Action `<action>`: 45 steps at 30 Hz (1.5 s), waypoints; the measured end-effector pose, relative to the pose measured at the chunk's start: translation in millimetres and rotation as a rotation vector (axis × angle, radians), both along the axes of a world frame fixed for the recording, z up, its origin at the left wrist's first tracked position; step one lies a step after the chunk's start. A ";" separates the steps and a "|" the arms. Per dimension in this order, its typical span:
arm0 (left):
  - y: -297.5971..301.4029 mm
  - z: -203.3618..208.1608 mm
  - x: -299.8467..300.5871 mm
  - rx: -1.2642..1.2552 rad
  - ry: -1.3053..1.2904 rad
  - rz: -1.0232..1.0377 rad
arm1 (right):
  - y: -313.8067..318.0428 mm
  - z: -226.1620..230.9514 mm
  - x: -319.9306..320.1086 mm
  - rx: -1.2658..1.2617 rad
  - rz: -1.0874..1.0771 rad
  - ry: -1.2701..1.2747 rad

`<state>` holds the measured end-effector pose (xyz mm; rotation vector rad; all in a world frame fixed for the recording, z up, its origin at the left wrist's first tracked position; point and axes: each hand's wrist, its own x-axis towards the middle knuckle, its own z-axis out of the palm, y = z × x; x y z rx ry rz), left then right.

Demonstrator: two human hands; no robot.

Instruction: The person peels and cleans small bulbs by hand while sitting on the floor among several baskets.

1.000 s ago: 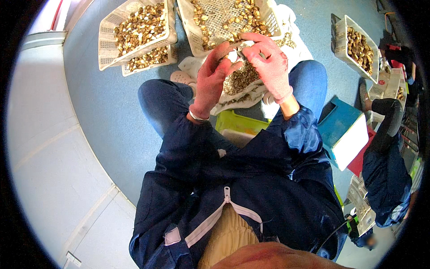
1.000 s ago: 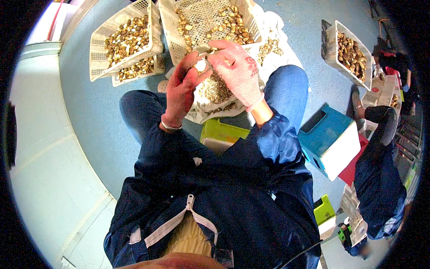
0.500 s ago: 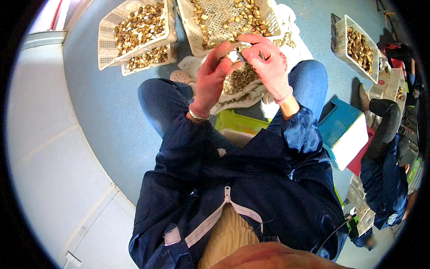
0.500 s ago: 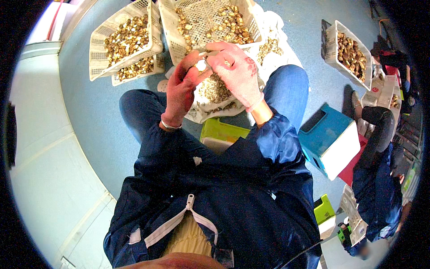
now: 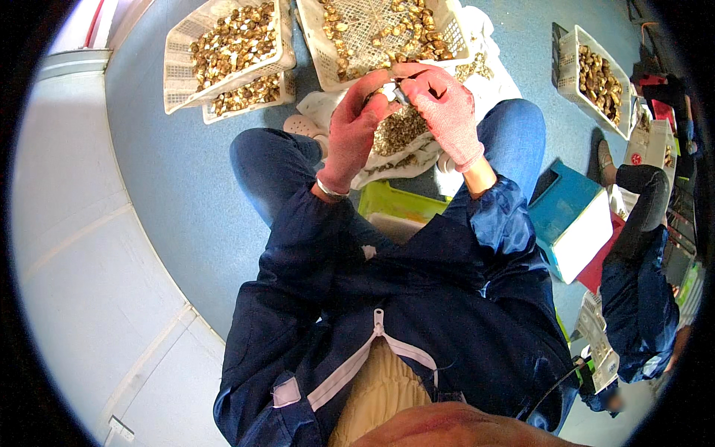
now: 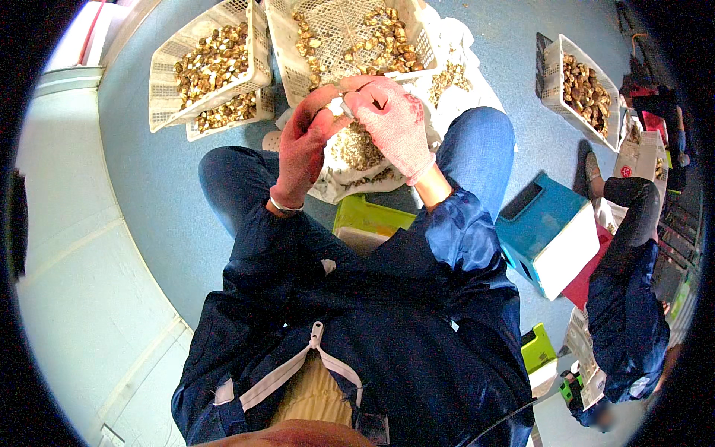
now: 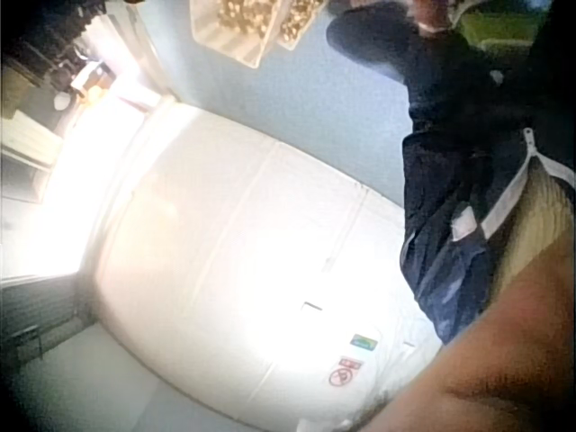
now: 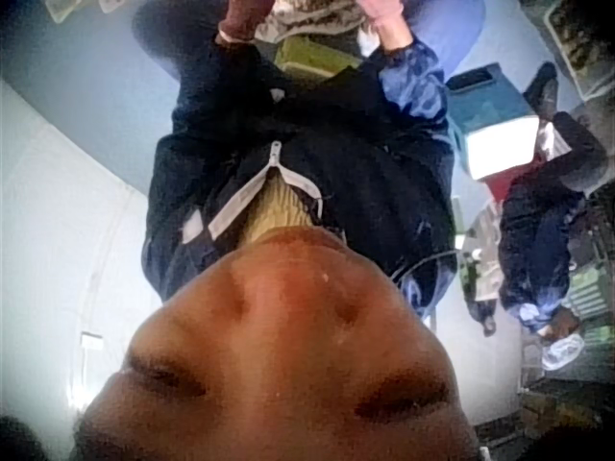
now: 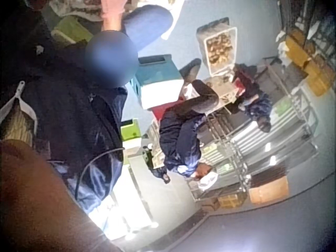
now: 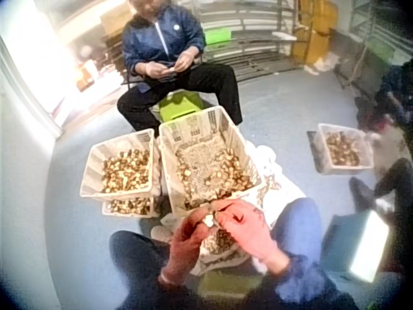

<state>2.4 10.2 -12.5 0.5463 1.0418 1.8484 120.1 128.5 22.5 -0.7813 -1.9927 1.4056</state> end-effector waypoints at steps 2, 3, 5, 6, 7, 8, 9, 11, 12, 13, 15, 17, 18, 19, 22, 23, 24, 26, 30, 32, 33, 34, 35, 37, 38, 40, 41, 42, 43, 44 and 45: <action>-0.7 1.9 0.0 -0.004 -0.025 0.000 | -2.0 6.0 0.0 -0.139 -0.050 -0.016; -1.5 6.1 1.0 -0.025 -0.024 0.003 | -0.8 4.5 1.2 -0.155 -0.041 -0.025; -2.7 7.4 0.7 -0.026 -0.031 0.007 | 3.1 -1.2 2.2 -0.189 -0.020 -0.039; -3.3 5.6 -0.3 -0.006 -0.039 0.009 | 3.5 -4.2 2.2 -0.180 0.008 0.025; -3.4 4.7 -1.0 0.015 -0.047 0.011 | 3.4 -7.6 2.1 -0.172 0.036 0.089; -2.7 4.6 -1.1 -0.010 -0.032 0.015 | 3.3 -9.9 1.5 -0.164 0.064 0.153; -1.4 4.7 -0.8 -0.035 -0.018 0.018 | 3.1 -10.7 0.4 -0.117 0.063 0.130; -1.4 6.0 -1.0 -0.059 0.022 0.016 | 1.8 -11.1 -2.5 -0.024 0.061 0.085; -2.4 7.2 -1.5 -0.057 0.047 0.009 | 0.8 -9.3 -2.8 -0.089 0.049 0.080; -3.0 7.5 -1.8 -0.056 0.073 0.002 | -0.3 -5.4 -2.5 -0.154 0.038 0.074; -2.6 5.5 -1.6 -0.060 0.071 0.014 | -0.6 -3.5 -1.9 -0.227 0.021 0.073; -2.8 4.2 -1.5 -0.070 0.068 0.021 | 0.2 -5.9 -1.6 -0.248 0.014 0.083; -3.3 3.9 -1.6 -0.079 0.066 0.023 | -0.1 -4.4 -0.8 -0.263 0.017 0.088; -3.8 3.8 -1.8 -0.088 0.064 0.026 | -0.9 -1.1 0.2 -0.279 0.021 0.092; -1.9 4.1 -0.7 -0.061 0.004 0.007 | 0.6 -8.3 0.3 -0.228 0.031 0.119; -2.3 2.9 -1.1 -0.079 0.059 0.008 | 0.0 -10.6 -1.3 -0.197 0.038 0.131; -2.4 0.6 -1.6 -0.097 0.113 0.008 | -0.6 -10.9 -1.8 -0.185 0.031 0.122; -2.3 -1.0 -1.4 -0.106 0.159 0.014 | -0.9 -8.0 -2.6 -0.159 0.016 0.103; -1.9 2.1 0.1 -0.120 0.145 0.020 | -1.7 -1.4 0.4 -0.203 -0.026 0.030; -2.2 4.3 0.7 -0.125 0.149 0.024 | -0.4 -0.1 1.8 -0.231 -0.036 -0.002; -2.6 4.9 1.1 -0.115 0.151 0.030 | 0.1 -1.0 2.2 -0.240 -0.034 0.005; -3.0 5.0 1.1 -0.105 0.152 0.037 | 0.6 -2.8 2.2 -0.249 -0.032 0.011; -2.9 4.3 0.2 -0.114 0.112 0.034 | 1.0 -4.2 1.8 -0.258 -0.027 0.018; -2.7 1.9 -2.5 -0.130 0.031 0.029 | 0.6 -8.3 0.9 -0.264 -0.002 0.109; -2.3 3.0 -2.8 -0.108 -0.036 0.023 | 1.1 -10.1 0.9 -0.266 0.008 0.153; -1.5 6.4 -3.7 -0.062 -0.170 0.009 | 3.1 -11.5 0.5 -0.143 0.058 0.145; -2.8 5.9 -4.8 -0.061 -0.154 0.010 | 2.8 -11.4 -0.3 -0.084 0.086 0.142; -4.0 4.5 -6.1 -0.061 -0.138 0.010 | 1.9 -9.9 -0.7 -0.129 0.079 0.129; -4.8 3.4 -7.1 -0.061 -0.123 0.010 | 0.9 -6.9 -0.7 -0.174 0.072 0.116; -5.0 2.8 -8.1 -0.056 -0.136 -0.001 | 0.6 -4.1 -1.2 -0.218 0.063 0.103; -5.2 2.4 -9.1 -0.051 -0.148 -0.011 | 1.7 -2.2 -1.3 -0.262 0.040 0.029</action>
